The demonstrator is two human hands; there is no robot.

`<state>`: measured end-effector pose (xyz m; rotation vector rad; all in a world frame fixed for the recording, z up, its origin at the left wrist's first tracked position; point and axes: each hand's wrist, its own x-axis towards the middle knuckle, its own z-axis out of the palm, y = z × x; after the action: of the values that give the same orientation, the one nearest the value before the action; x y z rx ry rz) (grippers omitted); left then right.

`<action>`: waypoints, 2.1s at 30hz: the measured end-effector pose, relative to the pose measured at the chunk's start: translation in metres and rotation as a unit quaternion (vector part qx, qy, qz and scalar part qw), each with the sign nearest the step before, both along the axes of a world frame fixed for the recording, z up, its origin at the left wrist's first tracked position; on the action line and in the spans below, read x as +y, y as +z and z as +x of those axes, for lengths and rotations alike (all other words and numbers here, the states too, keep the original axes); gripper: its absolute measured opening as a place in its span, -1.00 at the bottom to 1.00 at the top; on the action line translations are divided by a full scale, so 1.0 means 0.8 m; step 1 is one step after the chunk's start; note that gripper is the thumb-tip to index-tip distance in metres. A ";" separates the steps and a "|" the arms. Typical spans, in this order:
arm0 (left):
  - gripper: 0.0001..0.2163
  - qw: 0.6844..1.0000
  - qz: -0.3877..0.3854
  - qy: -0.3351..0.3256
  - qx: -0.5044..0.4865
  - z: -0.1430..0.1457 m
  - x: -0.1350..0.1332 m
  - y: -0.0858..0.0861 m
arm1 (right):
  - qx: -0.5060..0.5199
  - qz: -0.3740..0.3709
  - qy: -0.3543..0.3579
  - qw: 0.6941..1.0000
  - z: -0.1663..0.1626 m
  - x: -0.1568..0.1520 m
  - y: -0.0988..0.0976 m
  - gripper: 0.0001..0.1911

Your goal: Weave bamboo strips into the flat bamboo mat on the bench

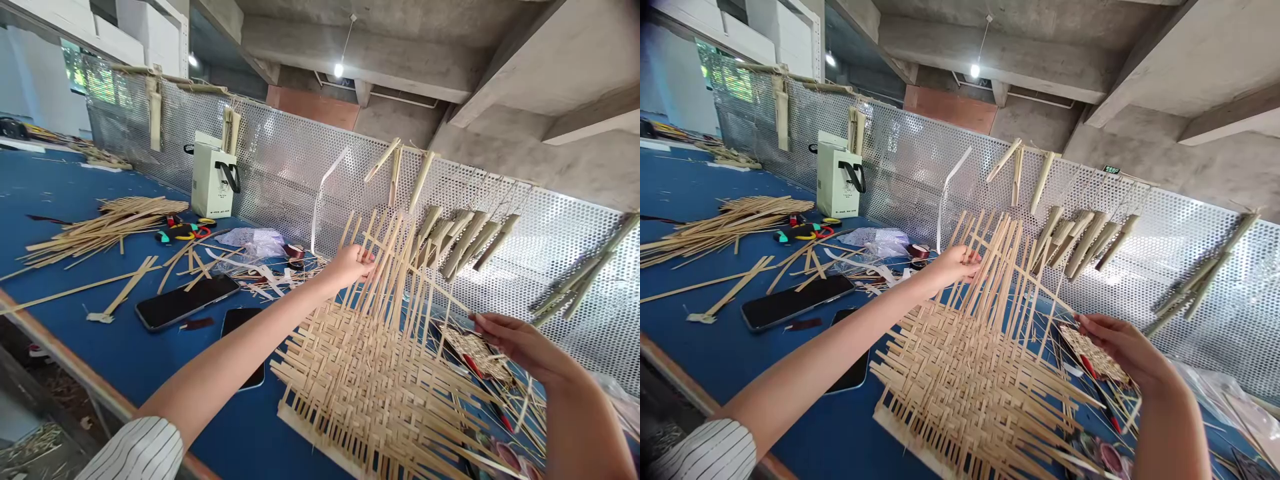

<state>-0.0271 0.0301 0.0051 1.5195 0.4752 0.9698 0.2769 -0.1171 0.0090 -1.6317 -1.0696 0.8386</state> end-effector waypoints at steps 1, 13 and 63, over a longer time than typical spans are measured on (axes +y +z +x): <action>-0.93 1.000 0.015 0.003 0.008 0.000 0.000 0.000 | 0.003 0.003 -0.005 1.000 -0.002 0.000 0.001 -0.71; -0.87 0.992 0.079 0.083 0.056 0.006 -0.002 -0.005 | -0.008 0.043 0.000 0.999 -0.030 0.006 0.015 -0.72; -0.77 0.973 0.107 0.146 0.142 -0.054 0.011 0.034 | 0.019 0.067 0.009 0.998 -0.031 0.027 -0.008 -0.71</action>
<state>-0.0704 0.0387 0.0321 1.8305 0.8388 1.0593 0.2520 -0.0957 0.0030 -1.4904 -1.0925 0.7895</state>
